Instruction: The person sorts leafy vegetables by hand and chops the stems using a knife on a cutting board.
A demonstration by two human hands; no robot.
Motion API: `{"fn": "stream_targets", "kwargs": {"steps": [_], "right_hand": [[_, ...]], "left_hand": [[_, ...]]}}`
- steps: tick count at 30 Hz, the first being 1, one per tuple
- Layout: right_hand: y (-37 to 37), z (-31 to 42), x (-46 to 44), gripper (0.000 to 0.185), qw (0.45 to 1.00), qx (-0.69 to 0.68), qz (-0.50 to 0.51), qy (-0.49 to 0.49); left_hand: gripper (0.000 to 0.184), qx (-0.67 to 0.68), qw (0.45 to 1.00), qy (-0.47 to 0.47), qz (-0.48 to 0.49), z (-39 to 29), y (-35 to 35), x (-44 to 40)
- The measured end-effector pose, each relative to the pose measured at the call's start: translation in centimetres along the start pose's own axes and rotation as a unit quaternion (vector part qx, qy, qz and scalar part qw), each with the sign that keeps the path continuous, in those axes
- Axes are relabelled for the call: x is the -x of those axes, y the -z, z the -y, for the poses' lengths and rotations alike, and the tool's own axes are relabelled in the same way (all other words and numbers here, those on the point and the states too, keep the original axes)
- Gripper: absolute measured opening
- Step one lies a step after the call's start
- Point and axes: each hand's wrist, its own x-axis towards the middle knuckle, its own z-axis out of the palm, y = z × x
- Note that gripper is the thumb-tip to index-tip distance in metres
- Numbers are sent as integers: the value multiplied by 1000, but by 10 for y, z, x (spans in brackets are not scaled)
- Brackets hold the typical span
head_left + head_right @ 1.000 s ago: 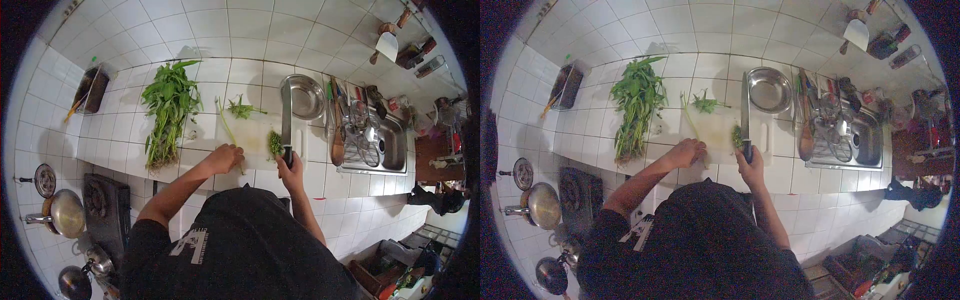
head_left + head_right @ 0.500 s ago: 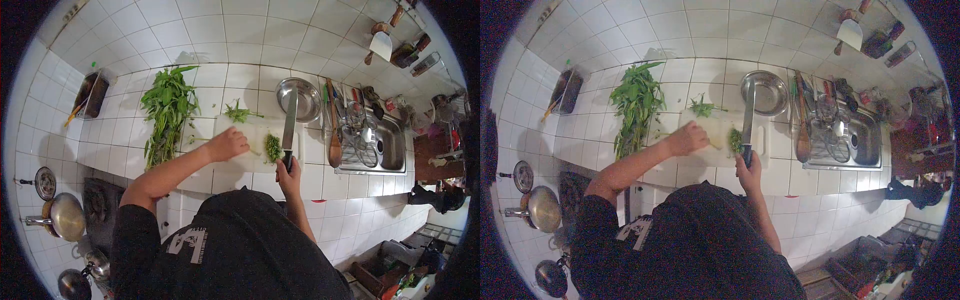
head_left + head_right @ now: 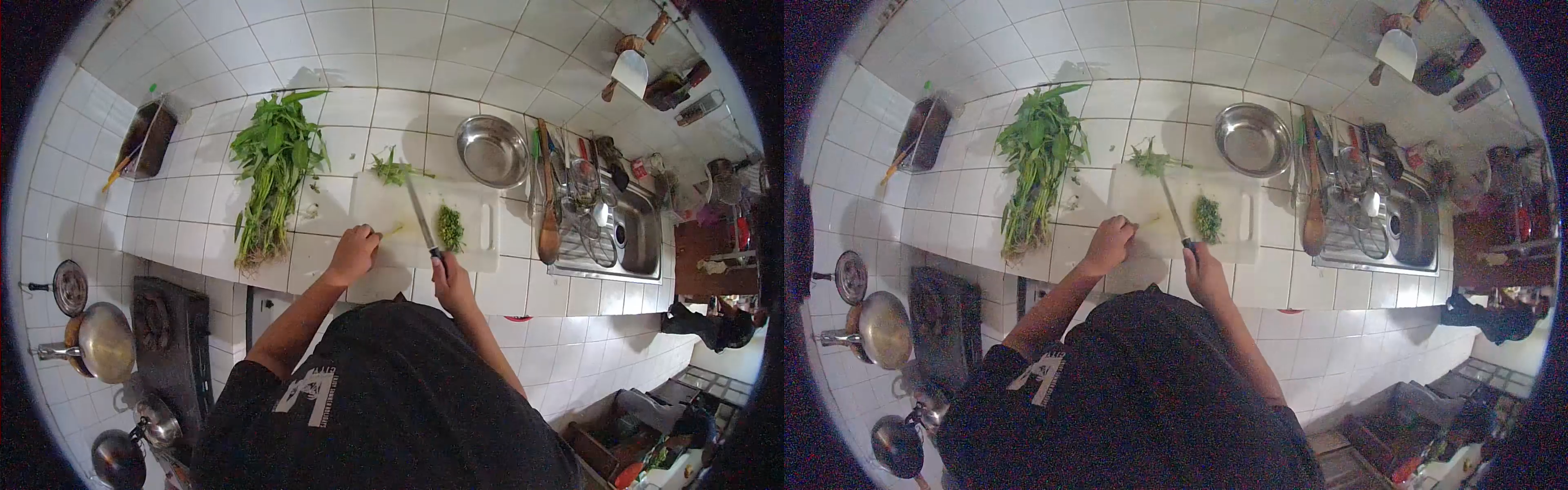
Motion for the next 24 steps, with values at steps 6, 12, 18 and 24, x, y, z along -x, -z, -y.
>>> {"fn": "stream_targets", "kwargs": {"steps": [6,12,18,24], "right_hand": [[-12,-3,12,30,993,82,69,-52],[-6,17,12,31,984,124,93,-87],[-2,26,8,35,979,164,111,-45],[-12,15,10,38,976,189,108,-21]], "left_hand": [[20,32,998,-23,-54,-1,-5,8],[15,23,997,-25,-65,4,-13,9],[16,147,985,93,-13,-6,1,3],[15,22,998,-35,-48,3,-6,6]]}}
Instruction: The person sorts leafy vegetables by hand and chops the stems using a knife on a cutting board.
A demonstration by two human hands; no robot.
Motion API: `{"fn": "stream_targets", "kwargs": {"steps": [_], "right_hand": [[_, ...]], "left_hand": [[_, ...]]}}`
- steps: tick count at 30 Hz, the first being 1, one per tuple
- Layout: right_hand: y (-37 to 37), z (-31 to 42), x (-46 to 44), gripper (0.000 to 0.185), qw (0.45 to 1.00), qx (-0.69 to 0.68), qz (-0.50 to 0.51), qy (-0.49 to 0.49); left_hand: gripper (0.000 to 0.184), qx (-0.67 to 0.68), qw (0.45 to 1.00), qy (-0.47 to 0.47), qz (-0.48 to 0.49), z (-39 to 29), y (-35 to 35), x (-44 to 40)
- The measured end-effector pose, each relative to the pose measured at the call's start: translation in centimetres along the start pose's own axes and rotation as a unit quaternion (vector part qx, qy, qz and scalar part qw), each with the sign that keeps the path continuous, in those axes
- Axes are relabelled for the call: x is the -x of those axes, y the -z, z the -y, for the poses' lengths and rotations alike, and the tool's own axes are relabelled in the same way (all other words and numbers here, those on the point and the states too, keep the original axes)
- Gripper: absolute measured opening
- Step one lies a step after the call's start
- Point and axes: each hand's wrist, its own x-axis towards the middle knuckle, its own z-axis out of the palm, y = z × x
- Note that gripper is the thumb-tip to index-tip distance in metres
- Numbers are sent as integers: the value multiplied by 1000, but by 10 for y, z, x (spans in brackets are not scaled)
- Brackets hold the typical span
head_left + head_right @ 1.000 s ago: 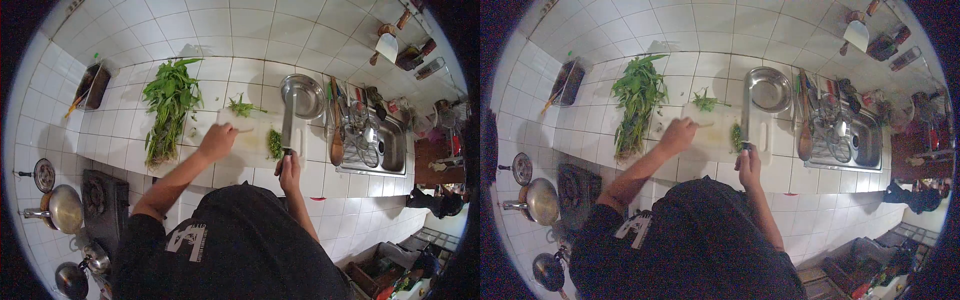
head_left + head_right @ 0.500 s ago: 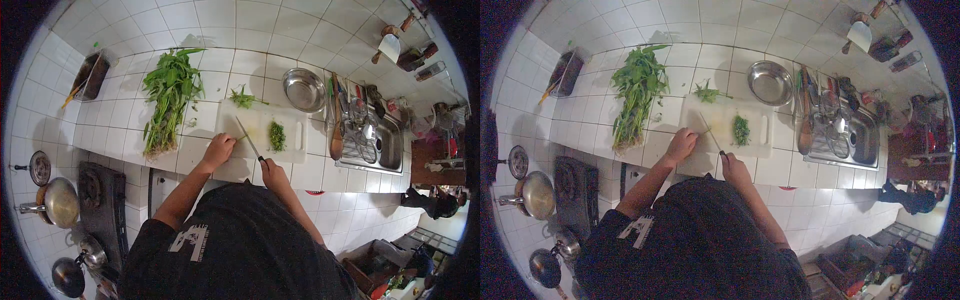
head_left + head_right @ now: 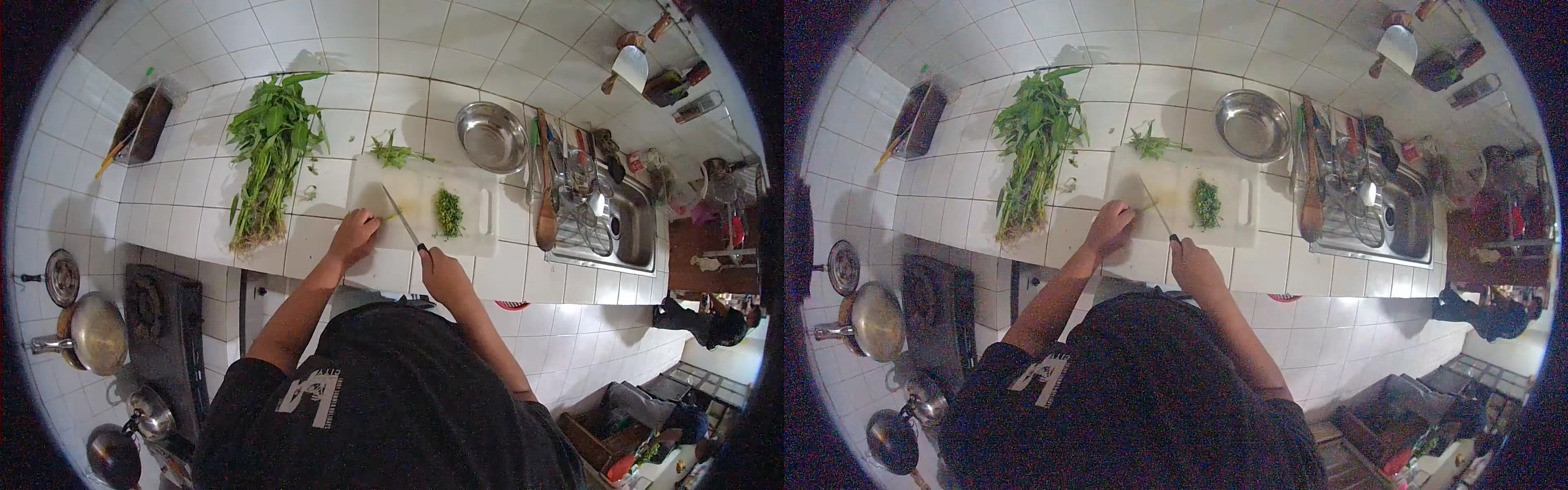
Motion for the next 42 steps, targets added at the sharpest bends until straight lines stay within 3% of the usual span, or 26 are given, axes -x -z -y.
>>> {"fn": "stream_targets", "kwargs": {"steps": [2,4,13,18,20,23,24,26,29,34,37,42], "right_hand": [[-17,-8,2,39,1000,6,-7,16],[-24,-7,6,42,998,-6,1,-60],[-27,-9,-1,46,999,11,-22,-45],[-23,-12,0,46,999,-2,-24,-34],[-21,-8,1,46,999,-8,-21,-47],[-24,-16,-3,45,999,-5,-7,-45],[-21,-14,-3,45,999,-5,-7,-42],[-15,-12,0,46,998,-1,-13,-62],[6,-2,9,44,997,-10,-30,-74],[27,-20,23,37,994,-31,-80,-70],[34,-44,29,34,983,-19,-165,-80],[39,-87,41,28,962,16,-263,-78]], "left_hand": [[16,11,1000,11,-6,-1,-2,2],[17,24,999,20,-13,-2,-7,3],[16,21,1000,18,-8,3,-1,1],[13,106,986,117,-49,23,26,-13],[13,82,988,108,-79,28,35,-22],[22,135,967,200,-76,31,47,-39],[22,134,967,200,-79,35,43,-41],[29,6,971,188,-148,38,29,-43],[30,-35,975,181,-121,24,24,-43],[29,-5,991,129,-43,-3,7,-42],[31,67,995,58,41,-12,-2,-43],[31,74,996,50,23,-18,-22,-39]]}}
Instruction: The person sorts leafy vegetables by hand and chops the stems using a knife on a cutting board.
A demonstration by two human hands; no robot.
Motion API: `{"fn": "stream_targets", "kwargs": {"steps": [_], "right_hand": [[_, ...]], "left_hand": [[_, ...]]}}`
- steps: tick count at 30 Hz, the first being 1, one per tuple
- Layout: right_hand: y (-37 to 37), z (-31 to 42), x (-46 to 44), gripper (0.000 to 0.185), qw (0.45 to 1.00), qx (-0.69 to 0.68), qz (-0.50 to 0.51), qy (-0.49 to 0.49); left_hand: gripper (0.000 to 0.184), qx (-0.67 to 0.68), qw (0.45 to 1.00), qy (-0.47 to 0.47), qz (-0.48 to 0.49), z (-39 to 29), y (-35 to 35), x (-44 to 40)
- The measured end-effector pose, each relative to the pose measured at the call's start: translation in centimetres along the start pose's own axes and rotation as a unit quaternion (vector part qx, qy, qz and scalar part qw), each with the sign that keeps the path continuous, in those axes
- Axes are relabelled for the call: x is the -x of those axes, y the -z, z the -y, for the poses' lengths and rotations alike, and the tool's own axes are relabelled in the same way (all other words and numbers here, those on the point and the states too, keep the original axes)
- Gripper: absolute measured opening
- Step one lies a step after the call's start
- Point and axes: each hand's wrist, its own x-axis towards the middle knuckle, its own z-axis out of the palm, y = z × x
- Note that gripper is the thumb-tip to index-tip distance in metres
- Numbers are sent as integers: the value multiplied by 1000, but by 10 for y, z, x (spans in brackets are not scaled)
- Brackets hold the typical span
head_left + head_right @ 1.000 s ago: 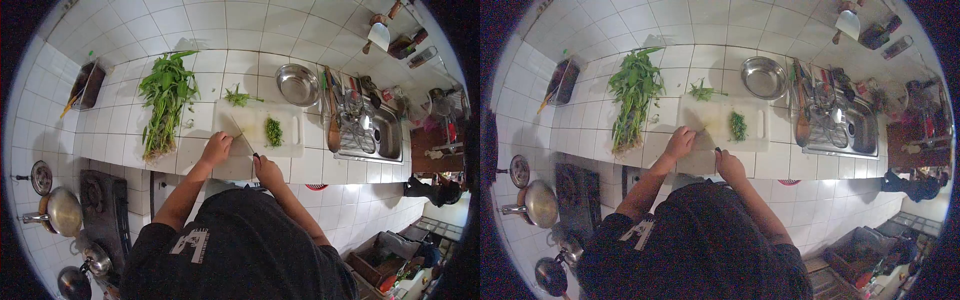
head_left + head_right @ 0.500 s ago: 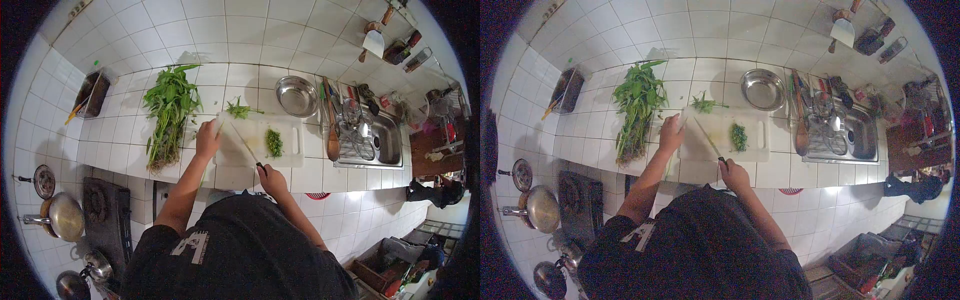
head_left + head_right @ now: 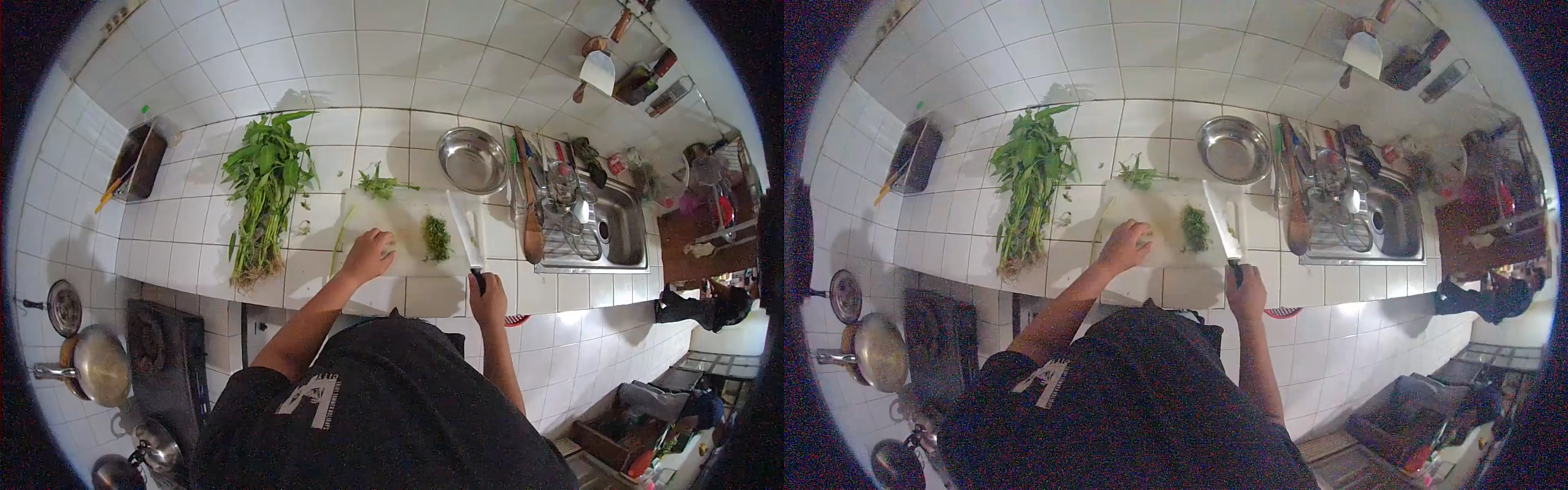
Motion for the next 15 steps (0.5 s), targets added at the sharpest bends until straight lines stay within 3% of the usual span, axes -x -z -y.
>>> {"fn": "stream_targets", "kwargs": {"steps": [6,11,15], "right_hand": [[-14,-39,6,32,992,84,-70,-69],[-11,-36,2,33,992,93,-67,-59],[-13,-27,-11,29,994,74,-64,-53]], "left_hand": [[18,0,1000,-10,-16,5,-10,0],[12,7,1000,-14,-21,0,-4,-1],[10,111,993,37,-27,-7,-1,7]]}}
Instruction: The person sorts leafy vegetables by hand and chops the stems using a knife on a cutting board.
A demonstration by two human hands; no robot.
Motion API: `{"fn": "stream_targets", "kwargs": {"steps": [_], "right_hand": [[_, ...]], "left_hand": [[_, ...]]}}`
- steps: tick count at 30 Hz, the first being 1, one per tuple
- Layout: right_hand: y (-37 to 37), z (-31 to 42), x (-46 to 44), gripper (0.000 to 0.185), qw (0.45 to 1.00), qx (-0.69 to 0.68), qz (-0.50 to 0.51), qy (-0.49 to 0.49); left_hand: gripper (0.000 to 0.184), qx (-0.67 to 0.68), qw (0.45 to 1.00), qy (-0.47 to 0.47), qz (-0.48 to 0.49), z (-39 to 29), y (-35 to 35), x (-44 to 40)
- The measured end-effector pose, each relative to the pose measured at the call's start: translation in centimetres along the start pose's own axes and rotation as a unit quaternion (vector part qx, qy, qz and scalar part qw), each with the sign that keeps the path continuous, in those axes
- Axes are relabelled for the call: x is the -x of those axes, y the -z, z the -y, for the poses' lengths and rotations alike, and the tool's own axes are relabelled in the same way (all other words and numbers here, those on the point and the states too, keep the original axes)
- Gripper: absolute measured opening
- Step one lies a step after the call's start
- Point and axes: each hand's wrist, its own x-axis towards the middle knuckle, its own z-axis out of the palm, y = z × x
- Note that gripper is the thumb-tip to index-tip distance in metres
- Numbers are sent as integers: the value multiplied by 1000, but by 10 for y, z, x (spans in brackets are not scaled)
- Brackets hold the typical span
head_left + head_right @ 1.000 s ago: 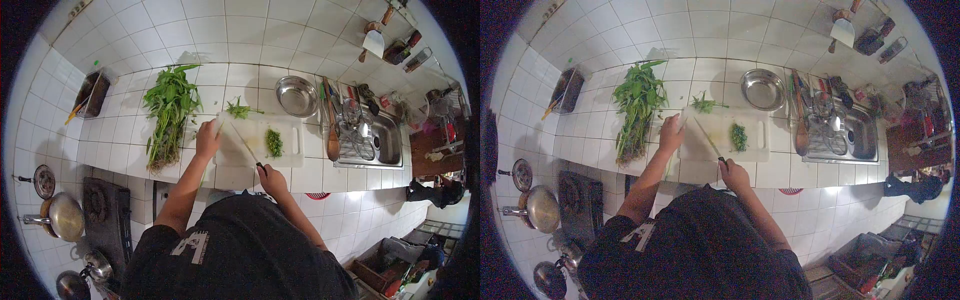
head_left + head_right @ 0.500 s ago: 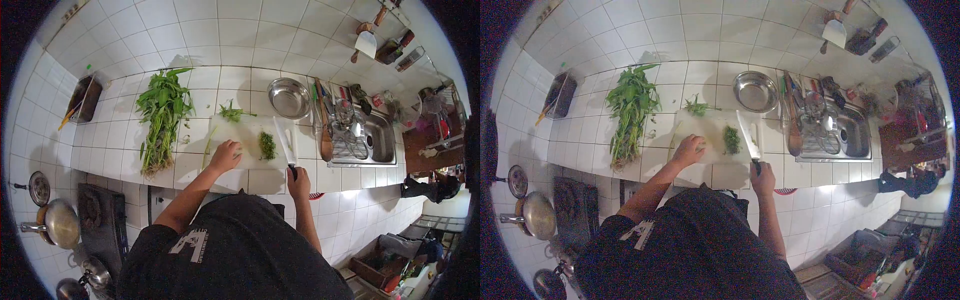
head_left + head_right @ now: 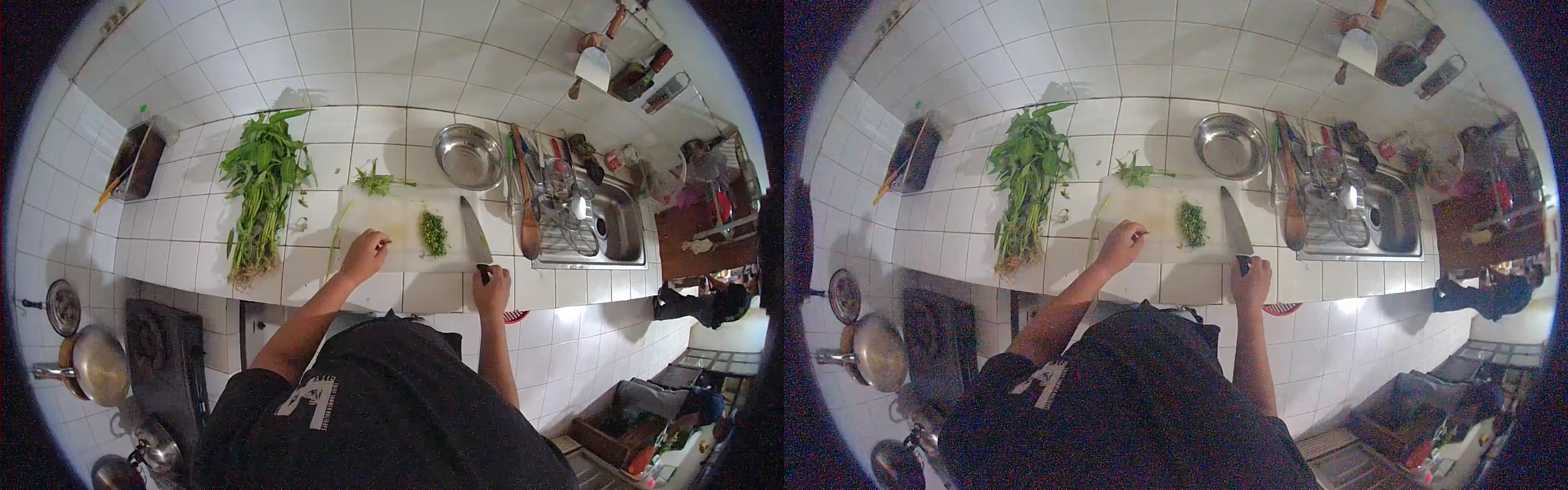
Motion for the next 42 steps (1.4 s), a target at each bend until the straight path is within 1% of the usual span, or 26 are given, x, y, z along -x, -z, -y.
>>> {"fn": "stream_targets", "kwargs": {"steps": [1,3,5,7,8,10,11,13,14,16,19,20,22,23,25,26,28,31,33,35,37,38,39,40,41,42], "right_hand": [[1,8,-3,29,1000,-1,3,4],[2,35,-7,30,995,-49,-78,48],[4,68,-11,32,994,-59,-69,58],[0,100,-13,33,984,-121,-19,132],[-8,112,-12,33,983,-123,-13,134],[-22,133,-7,35,947,-221,67,225],[-28,143,-4,35,945,-223,71,227],[-34,159,8,35,900,-305,186,250],[-35,165,14,35,898,-305,193,251],[-34,178,24,33,866,-332,282,245],[-42,188,37,30,845,-365,294,258],[-45,191,42,27,843,-364,277,285],[-44,199,48,25,831,-363,293,304],[-42,201,52,22,823,-361,303,317],[-33,206,60,21,819,-354,316,323],[-30,209,65,19,816,-350,326,327],[-30,211,78,18,815,-360,319,325],[-25,207,101,16,821,-366,311,309],[-12,200,118,16,828,-357,309,301],[1,192,135,16,855,-321,299,278],[18,184,150,16,867,-311,287,262],[22,175,155,16,874,-309,257,271],[26,164,161,15,880,-306,233,278],[32,154,165,14,892,-280,216,280],[37,145,170,14,897,-291,220,250],[45,138,173,14,900,-306,212,229]], "left_hand": [[11,51,998,22,-14,-4,1,5],[12,67,996,45,-28,-15,7,14],[14,83,993,70,-43,-21,11,23],[17,106,986,107,-73,-24,15,33],[17,104,985,112,-76,-27,17,37],[18,128,976,154,-82,-37,26,41],[18,126,976,158,-85,-42,30,42],[18,141,967,192,-92,-51,36,50],[18,140,966,198,-94,-56,38,55],[16,186,953,197,-134,-62,44,67],[13,202,940,225,-160,-55,46,92],[13,200,938,228,-169,-52,48,101],[12,230,924,268,-148,-52,54,119],[12,231,922,270,-152,-52,55,127],[16,321,898,248,-171,-49,55,142],[16,320,899,245,-173,-49,55,148],[13,380,867,245,-207,-53,55,161],[12,415,851,250,-200,-62,53,181],[13,415,862,233,-177,-70,53,197],[13,412,873,206,-159,-77,53,203],[14,407,876,232,-110,-90,50,213],[14,452,854,232,-112,-98,42,215],[14,460,850,234,-110,-107,40,214],[14,428,865,249,-84,-116,38,216],[14,394,879,262,-55,-124,34,218],[15,390,890,234,-41,-130,28,219]]}}
